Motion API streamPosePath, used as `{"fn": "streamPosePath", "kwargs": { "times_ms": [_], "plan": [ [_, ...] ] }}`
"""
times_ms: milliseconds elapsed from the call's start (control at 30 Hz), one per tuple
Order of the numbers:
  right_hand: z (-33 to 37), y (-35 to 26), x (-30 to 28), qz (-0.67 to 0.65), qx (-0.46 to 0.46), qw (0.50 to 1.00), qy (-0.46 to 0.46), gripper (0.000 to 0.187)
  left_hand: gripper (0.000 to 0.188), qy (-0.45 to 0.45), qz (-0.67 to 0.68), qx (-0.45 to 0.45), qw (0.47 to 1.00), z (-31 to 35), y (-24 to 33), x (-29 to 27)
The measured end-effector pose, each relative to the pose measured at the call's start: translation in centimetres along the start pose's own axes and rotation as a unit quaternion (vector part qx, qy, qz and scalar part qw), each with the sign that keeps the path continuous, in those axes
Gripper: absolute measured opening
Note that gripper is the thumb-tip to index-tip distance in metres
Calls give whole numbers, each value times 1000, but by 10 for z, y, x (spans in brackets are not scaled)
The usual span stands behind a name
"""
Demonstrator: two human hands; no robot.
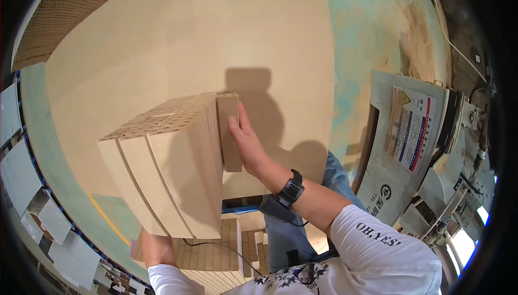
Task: The worker uses industrial woodworking machinery to process, stack, and move wooden furniture components.
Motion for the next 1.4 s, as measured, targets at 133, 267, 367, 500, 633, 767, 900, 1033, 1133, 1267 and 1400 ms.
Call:
{"fn": "streamPosePath", "kwargs": {
  "times_ms": [133, 267, 367, 500, 633, 767, 900, 1033, 1133, 1267, 1400],
  "plan": [
    [-15, 3, 9, 35, -8, 999, -8, 73, 58, -5, 6, 1, 1000, -9, 3, 1],
    [-20, 5, 25, 110, -4, 994, -8, 72, 58, -1, 15, -1, 1000, -12, 2, -5],
    [-21, 6, 30, 147, -25, 989, 10, 74, 58, -2, 22, 0, 1000, -17, 0, -9],
    [-21, 6, 33, 166, -51, 984, 31, 74, 57, 1, 36, 6, 999, -21, -1, -20],
    [-26, 6, 34, 184, -93, 978, 40, 72, 57, 8, 63, 26, 998, -25, 7, -24],
    [-31, -11, 27, 222, -85, 971, 21, 71, 57, 34, 164, 73, 983, -24, -14, -34],
    [8, -59, -53, 246, -127, 959, 53, 67, 56, 62, 285, 88, 953, 17, -104, -22],
    [77, -78, -120, 262, -93, 959, 54, 35, 39, -221, 139, 210, 942, 98, -198, -69],
    [199, -77, -227, 119, -46, 977, 169, 29, 35, -52, -124, -142, 981, 134, -255, 19],
    [311, -56, -302, 69, -12, 982, 178, 26, 29, -125, -266, -95, 951, 152, -204, 137],
    [404, -42, -342, -33, -34, 992, 119, 53, 25, -163, -355, 36, 920, 194, -145, 237]
  ]
}}
Point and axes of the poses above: each hand's wrist, its own z-axis away from the middle knuckle, its own x-axis out of the palm, y = z × x, the point moved 6 cm from there along -z, towards the middle knuckle, and after that the axes turned 2 degrees about -z, right-handed, at the moved point
